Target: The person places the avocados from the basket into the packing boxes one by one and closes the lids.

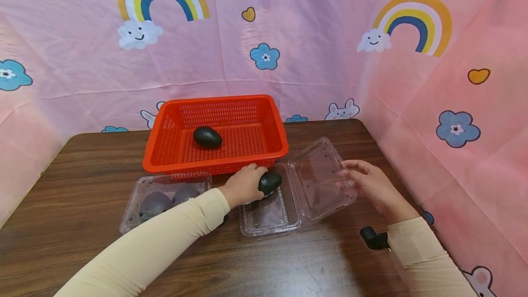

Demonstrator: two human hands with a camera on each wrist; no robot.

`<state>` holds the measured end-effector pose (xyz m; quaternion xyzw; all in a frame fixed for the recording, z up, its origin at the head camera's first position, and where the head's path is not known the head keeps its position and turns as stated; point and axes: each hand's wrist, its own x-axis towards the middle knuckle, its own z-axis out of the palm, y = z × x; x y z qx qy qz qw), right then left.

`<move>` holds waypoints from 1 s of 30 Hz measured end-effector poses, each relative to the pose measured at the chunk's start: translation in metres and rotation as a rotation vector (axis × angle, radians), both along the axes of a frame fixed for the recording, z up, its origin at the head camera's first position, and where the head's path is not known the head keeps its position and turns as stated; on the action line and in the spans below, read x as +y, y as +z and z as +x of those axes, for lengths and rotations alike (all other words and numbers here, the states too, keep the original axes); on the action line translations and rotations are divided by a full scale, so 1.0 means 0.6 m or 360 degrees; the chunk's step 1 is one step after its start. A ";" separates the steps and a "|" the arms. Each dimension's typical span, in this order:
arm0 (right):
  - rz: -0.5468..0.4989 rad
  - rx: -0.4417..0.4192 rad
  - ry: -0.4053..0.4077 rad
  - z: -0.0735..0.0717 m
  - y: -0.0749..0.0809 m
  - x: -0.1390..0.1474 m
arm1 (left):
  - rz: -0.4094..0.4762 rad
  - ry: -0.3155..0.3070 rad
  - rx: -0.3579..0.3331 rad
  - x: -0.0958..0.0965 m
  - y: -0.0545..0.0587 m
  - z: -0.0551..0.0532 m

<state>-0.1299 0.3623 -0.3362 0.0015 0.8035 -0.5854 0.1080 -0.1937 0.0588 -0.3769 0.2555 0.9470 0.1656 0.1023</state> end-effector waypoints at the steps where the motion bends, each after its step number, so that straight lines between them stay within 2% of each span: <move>1: -0.0002 0.0001 0.0003 0.000 0.000 0.000 | 0.0002 0.0000 -0.0002 -0.001 0.000 0.000; 30: -0.0073 0.0037 0.0009 0.000 -0.009 0.003 | 0.0105 -0.0032 -0.0027 -0.020 0.008 0.008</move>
